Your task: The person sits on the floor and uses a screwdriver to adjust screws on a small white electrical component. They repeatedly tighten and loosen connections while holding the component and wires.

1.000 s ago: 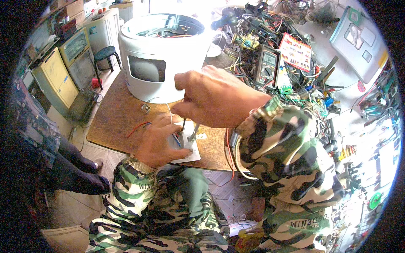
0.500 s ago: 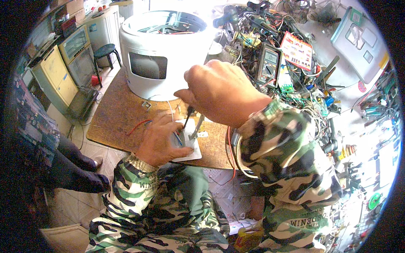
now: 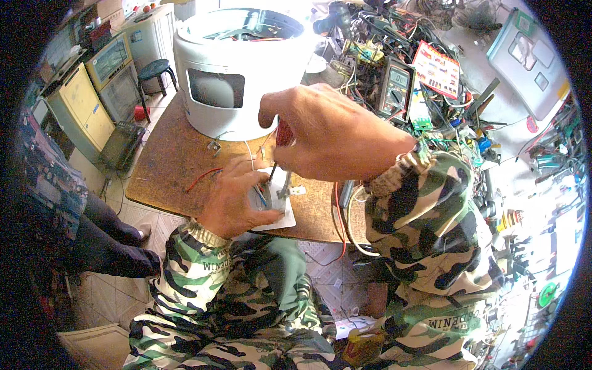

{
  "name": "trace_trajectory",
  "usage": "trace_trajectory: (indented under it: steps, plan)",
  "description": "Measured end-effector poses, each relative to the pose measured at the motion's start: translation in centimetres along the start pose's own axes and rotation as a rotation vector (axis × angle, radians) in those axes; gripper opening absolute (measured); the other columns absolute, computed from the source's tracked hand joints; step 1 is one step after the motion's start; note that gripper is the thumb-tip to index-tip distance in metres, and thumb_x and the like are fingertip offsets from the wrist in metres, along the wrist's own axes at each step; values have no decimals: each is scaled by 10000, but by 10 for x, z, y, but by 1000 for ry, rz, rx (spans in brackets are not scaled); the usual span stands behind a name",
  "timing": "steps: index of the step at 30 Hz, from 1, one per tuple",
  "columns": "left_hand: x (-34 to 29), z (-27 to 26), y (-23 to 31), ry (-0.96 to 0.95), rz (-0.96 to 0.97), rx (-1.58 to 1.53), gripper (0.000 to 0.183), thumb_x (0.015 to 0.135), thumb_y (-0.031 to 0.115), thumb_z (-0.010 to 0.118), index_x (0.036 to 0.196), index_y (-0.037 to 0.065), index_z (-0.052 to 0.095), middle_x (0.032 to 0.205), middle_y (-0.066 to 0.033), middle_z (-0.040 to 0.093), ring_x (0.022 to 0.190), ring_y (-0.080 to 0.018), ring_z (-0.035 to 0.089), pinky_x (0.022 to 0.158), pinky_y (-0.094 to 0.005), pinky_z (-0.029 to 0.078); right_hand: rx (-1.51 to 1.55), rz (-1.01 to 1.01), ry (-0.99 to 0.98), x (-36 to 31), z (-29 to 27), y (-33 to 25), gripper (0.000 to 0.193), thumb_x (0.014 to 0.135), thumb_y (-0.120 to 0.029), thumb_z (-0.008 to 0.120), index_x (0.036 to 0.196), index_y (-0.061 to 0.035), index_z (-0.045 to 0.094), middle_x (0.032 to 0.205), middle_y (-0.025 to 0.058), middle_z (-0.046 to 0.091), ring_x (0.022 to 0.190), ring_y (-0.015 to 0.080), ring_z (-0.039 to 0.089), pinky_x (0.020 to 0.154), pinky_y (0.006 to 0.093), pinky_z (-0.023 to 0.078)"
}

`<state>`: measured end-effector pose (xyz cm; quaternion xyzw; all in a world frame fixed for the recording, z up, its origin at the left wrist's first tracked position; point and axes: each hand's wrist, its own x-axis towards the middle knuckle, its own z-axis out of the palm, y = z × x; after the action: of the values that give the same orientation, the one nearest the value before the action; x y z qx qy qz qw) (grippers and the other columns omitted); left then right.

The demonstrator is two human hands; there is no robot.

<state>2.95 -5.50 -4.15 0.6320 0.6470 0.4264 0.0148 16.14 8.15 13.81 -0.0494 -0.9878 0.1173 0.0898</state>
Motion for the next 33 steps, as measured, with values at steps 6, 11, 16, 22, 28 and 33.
trace_trajectory:
  steps: [6,11,16,22,28,33]
  plan:
    - [-5,-3,-4,-17,-58,-12,587,635,312,920,1102,10,733,1224,-189,663,1265,-377,566,1100,-466,444,6,-50,26,7,8,3,212,910,-179,729,882,29,699,756,184,667,698,314,710,661,398,553]
    - [-2,-3,-1,-35,-50,-26,595,619,305,935,1097,16,729,1251,-202,662,1274,-398,562,1119,-478,429,-309,205,-94,7,-4,-9,121,842,-28,704,926,54,674,891,152,699,812,253,741,709,372,570]
    - [-7,-3,-4,-18,-69,5,596,625,314,933,1098,18,723,1231,-199,660,1255,-400,569,1107,-483,435,19,-50,105,10,13,8,206,912,-167,712,881,34,681,714,182,663,662,336,689,638,425,541]
    - [-3,1,-3,-8,-49,39,578,698,394,880,1111,19,729,1108,-173,623,1181,-369,579,991,-483,492,38,-43,139,6,14,13,244,906,-214,707,895,29,685,699,189,677,692,355,718,698,399,580]
    - [0,4,1,33,-44,36,585,705,421,878,1102,19,727,1111,-182,622,1150,-376,585,979,-491,493,-193,130,87,5,3,4,211,837,-117,728,938,60,675,808,191,709,748,303,736,700,388,578]
    - [-1,4,0,26,-67,59,588,699,412,883,1101,13,726,1122,-191,623,1157,-380,585,984,-490,493,-87,75,103,7,5,6,205,828,-121,741,934,45,683,794,181,685,742,294,722,688,388,561]
